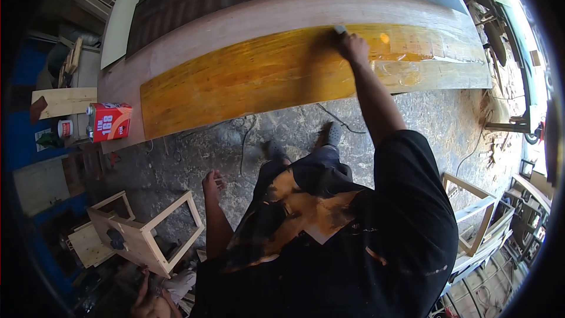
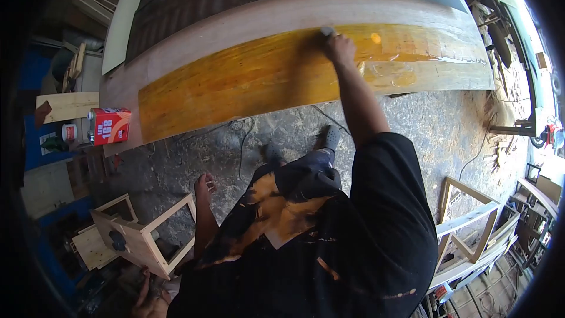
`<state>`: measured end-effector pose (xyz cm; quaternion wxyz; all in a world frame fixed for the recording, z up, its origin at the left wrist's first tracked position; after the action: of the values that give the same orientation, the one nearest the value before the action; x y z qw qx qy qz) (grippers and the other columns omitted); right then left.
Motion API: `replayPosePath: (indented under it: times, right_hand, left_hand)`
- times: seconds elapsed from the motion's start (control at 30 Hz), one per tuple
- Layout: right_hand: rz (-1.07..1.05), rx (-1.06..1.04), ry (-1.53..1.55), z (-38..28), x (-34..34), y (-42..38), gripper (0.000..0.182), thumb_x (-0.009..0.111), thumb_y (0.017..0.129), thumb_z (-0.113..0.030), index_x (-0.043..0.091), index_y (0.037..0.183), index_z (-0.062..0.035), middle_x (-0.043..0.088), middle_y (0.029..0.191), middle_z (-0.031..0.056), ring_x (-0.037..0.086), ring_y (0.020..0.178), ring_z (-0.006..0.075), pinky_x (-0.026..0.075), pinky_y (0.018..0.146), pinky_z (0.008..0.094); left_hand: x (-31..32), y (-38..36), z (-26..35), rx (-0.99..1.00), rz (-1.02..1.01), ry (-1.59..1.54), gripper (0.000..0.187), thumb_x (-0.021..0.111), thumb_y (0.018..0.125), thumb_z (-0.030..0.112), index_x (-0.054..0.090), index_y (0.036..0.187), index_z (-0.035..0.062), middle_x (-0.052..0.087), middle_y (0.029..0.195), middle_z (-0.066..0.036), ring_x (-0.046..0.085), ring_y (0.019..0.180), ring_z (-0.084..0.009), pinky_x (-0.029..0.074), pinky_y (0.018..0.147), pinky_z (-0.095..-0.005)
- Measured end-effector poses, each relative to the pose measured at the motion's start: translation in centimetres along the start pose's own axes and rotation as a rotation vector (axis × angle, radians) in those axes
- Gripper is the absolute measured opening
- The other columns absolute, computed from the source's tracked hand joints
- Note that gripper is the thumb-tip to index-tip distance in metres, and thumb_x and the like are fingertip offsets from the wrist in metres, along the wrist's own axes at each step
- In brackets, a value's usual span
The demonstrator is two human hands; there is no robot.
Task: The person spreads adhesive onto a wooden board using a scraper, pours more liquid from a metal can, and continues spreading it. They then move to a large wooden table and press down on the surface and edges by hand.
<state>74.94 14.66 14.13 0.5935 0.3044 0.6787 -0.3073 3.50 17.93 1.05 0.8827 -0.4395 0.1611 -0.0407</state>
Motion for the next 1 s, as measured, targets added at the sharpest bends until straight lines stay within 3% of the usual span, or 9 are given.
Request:
replayPosePath:
  times: [0.07,0.23,0.33,0.4,0.47,0.6,0.73,0.87,1.0]
  right_hand:
    - [0.064,-0.250,0.032,-8.9,2.8,-5.4,0.027,0.046,0.087,-0.021,0.059,0.105,-0.0051,0.061,0.094,0.0181,0.063,0.083,0.0358,0.053,0.068,0.0462]
    - [-0.402,-0.632,0.100,-24.6,4.7,-18.1,0.030,0.043,0.089,-0.020,0.061,0.108,-0.0042,0.062,0.106,0.0175,0.062,0.096,0.0343,0.051,0.077,0.0448]
    - [-0.365,-0.834,0.007,-27.2,3.8,-18.9,0.028,0.046,0.089,-0.024,0.066,0.102,-0.0100,0.066,0.101,0.0102,0.059,0.102,0.0302,0.044,0.089,0.0455]
    - [-0.333,-1.142,-0.119,-27.4,3.2,-18.1,0.024,0.049,0.088,-0.026,0.069,0.096,-0.0146,0.067,0.100,0.0053,0.057,0.105,0.0253,0.041,0.091,0.0440]
    - [-0.237,-1.158,-0.142,-25.0,3.9,-14.6,0.019,0.054,0.085,-0.025,0.070,0.094,-0.0173,0.067,0.098,0.0016,0.057,0.106,0.0212,0.039,0.090,0.0426]
    - [-0.430,-1.179,-0.365,-14.7,1.8,-10.0,0.015,0.065,0.075,-0.022,0.068,0.090,-0.0181,0.066,0.094,0.0004,0.058,0.102,0.0172,0.040,0.085,0.0419]
    - [-0.281,-1.145,-0.288,-2.7,0.1,-4.7,0.015,0.066,0.072,-0.019,0.068,0.087,-0.0201,0.068,0.091,0.0000,0.061,0.100,0.0191,0.041,0.088,0.0414]
    - [-0.306,-1.049,-0.259,9.1,-3.1,-1.1,0.019,0.062,0.071,-0.011,0.068,0.086,-0.0214,0.067,0.086,-0.0025,0.060,0.097,0.0168,0.041,0.080,0.0375]
    - [-0.231,-0.940,-0.252,19.1,-4.5,0.8,0.025,0.060,0.071,-0.007,0.069,0.088,-0.0232,0.068,0.089,-0.0027,0.061,0.097,0.0164,0.041,0.082,0.0375]
  left_hand:
    - [-1.8,-0.5,-0.6,-0.007,0.055,0.012,0.034,0.050,0.093,0.038,0.060,0.104,0.0073,0.059,0.085,-0.005,0.055,0.064,-0.0163,0.050,0.058,-0.0345]
    - [0.9,-1.8,-2.3,0.012,0.010,-0.003,0.035,0.048,0.094,0.037,0.059,0.106,0.0064,0.060,0.089,-0.007,0.057,0.071,-0.0181,0.052,0.061,-0.0348]
    - [5.3,-2.4,-2.1,0.010,-0.053,-0.013,0.035,0.047,0.094,0.038,0.059,0.105,0.0063,0.061,0.090,-0.007,0.059,0.074,-0.0187,0.053,0.062,-0.0337]
    - [8.3,-3.0,-1.5,0.034,-0.069,-0.018,0.035,0.047,0.095,0.038,0.059,0.104,0.0067,0.061,0.089,-0.007,0.059,0.073,-0.0186,0.053,0.062,-0.0342]
    - [10.6,-3.5,-1.5,0.041,-0.084,-0.024,0.034,0.047,0.095,0.038,0.059,0.104,0.0069,0.061,0.090,-0.007,0.059,0.073,-0.0185,0.053,0.063,-0.0345]
    - [13.8,-5.6,-3.6,0.020,-0.066,-0.027,0.035,0.046,0.095,0.038,0.059,0.104,0.0071,0.061,0.092,-0.007,0.058,0.073,-0.0185,0.053,0.064,-0.0352]
    - [16.2,-7.6,-8.1,-0.055,-0.050,-0.017,0.037,0.046,0.095,0.039,0.059,0.107,0.0068,0.062,0.093,-0.007,0.058,0.073,-0.0190,0.053,0.064,-0.0354]
    - [18.1,-9.1,-12.1,-0.132,-0.083,0.049,0.040,0.047,0.094,0.040,0.058,0.111,0.0059,0.062,0.095,-0.008,0.057,0.075,-0.0197,0.053,0.066,-0.0368]
    - [20.0,-10.6,-11.2,-0.108,-0.081,0.062,0.042,0.046,0.094,0.040,0.057,0.113,0.0050,0.061,0.095,-0.009,0.057,0.074,-0.0192,0.053,0.066,-0.0368]
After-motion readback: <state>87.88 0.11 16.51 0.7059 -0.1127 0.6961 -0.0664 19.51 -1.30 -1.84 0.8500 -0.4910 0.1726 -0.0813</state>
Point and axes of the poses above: each hand's wrist, its own y-axis towards the middle knuckle, its own x-axis out of the palm, z = x × y, the point moved 8 cm from there along y, towards the middle knuckle
